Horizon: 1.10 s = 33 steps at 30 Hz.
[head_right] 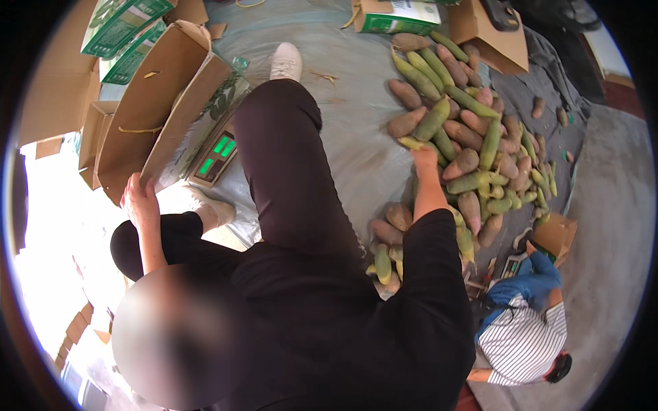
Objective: The person weighs a paper bag of radishes on a scale, empties it, and then refills it by hand with radishes from a pile on the floor. They then set the bag aside and place a green cardboard box on the scale to fill it with more radishes.
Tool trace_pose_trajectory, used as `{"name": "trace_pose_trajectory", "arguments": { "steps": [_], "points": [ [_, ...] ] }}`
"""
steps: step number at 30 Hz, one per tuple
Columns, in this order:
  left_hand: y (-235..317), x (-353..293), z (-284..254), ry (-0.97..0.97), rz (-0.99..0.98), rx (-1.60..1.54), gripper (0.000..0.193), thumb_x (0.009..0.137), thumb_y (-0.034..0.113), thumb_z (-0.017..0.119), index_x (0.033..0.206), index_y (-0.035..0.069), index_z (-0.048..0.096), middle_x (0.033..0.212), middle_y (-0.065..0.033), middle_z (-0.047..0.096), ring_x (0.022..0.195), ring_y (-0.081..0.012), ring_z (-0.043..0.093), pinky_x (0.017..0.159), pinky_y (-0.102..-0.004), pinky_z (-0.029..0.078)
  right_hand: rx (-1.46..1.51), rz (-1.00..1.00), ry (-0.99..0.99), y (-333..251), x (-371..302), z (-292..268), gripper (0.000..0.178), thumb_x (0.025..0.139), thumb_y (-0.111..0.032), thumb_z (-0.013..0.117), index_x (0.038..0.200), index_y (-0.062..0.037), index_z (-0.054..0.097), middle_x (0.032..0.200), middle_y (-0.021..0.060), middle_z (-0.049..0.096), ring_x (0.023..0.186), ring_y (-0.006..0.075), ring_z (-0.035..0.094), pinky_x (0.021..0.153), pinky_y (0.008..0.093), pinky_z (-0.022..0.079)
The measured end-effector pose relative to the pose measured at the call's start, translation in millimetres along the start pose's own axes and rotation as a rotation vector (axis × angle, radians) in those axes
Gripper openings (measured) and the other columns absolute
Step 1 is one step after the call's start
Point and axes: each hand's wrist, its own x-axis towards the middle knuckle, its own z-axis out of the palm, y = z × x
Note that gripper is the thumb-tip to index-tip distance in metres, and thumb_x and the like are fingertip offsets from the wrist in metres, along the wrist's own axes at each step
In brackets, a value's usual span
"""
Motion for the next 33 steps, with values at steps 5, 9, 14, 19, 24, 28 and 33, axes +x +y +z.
{"name": "trace_pose_trajectory", "arguments": {
  "steps": [5,9,14,19,24,28,33],
  "points": [
    [-1.9,-0.8,-8.4,0.017,0.030,-0.069,0.017,0.078,0.011,0.061,0.094,0.006,0.058,0.094,-0.0091,0.061,0.094,-0.0284,0.057,0.088,-0.0405,0.038,-0.022,-0.081,0.161,-10.5,52.2,-2.0,0.051,0.071,-0.024,0.072,0.114,-0.0029,0.054,0.103,0.0112,0.060,0.084,0.0257,0.059,0.062,0.0386,0.048],
    [14.2,5.9,-1.5,-0.002,0.040,-0.137,0.015,0.077,0.009,0.060,0.092,0.006,0.057,0.090,-0.0092,0.060,0.091,-0.0284,0.057,0.088,-0.0405,0.038,0.364,-0.217,0.167,12.7,100.0,-35.1,0.057,0.070,-0.025,0.075,0.117,-0.0051,0.050,0.107,0.0089,0.058,0.085,0.0259,0.058,0.065,0.0407,0.047],
    [0.3,-1.2,-13.1,-0.006,0.048,-0.109,0.010,0.078,0.009,0.060,0.087,0.006,0.058,0.086,-0.0088,0.059,0.088,-0.0292,0.056,0.087,-0.0406,0.038,0.369,0.240,-0.005,-38.2,69.8,-1.8,0.066,0.070,-0.033,0.076,0.126,-0.0233,0.042,0.130,0.0043,0.042,0.117,0.0282,0.037,0.085,0.0522,0.034],
    [6.4,1.8,-11.0,0.012,0.081,-0.148,0.007,0.078,0.010,0.059,0.083,0.008,0.057,0.081,-0.0078,0.058,0.085,-0.0291,0.055,0.087,-0.0400,0.037,0.434,0.409,0.014,-33.9,90.5,-0.2,0.066,0.071,-0.035,0.075,0.126,-0.0225,0.042,0.132,0.0008,0.039,0.118,0.0271,0.035,0.086,0.0477,0.035],
    [6.1,1.7,-10.5,0.027,0.066,-0.152,0.006,0.077,0.009,0.060,0.082,0.008,0.057,0.079,-0.0067,0.058,0.083,-0.0277,0.056,0.087,-0.0397,0.037,0.444,0.419,-0.035,-39.7,95.1,-1.0,0.067,0.071,-0.035,0.076,0.127,-0.0191,0.043,0.130,0.0019,0.040,0.118,0.0257,0.034,0.087,0.0446,0.035],
    [6.0,0.7,-14.5,0.026,0.059,-0.142,0.004,0.076,0.009,0.060,0.080,0.009,0.058,0.078,-0.0063,0.058,0.082,-0.0270,0.056,0.088,-0.0398,0.037,0.459,0.448,0.114,-57.6,66.9,5.9,0.050,0.070,-0.022,0.078,0.112,-0.0124,0.054,0.110,0.0032,0.055,0.094,0.0235,0.049,0.074,0.0412,0.038],
    [7.2,4.7,-12.2,0.036,0.066,-0.168,0.006,0.074,0.007,0.061,0.079,0.009,0.060,0.078,-0.0055,0.058,0.083,-0.0254,0.057,0.090,-0.0398,0.037,0.647,0.268,-0.165,-68.9,32.4,1.6,0.040,0.073,-0.019,0.075,0.108,-0.0147,0.056,0.097,-0.0021,0.059,0.089,0.0172,0.054,0.073,0.0375,0.040]
  ]
}}
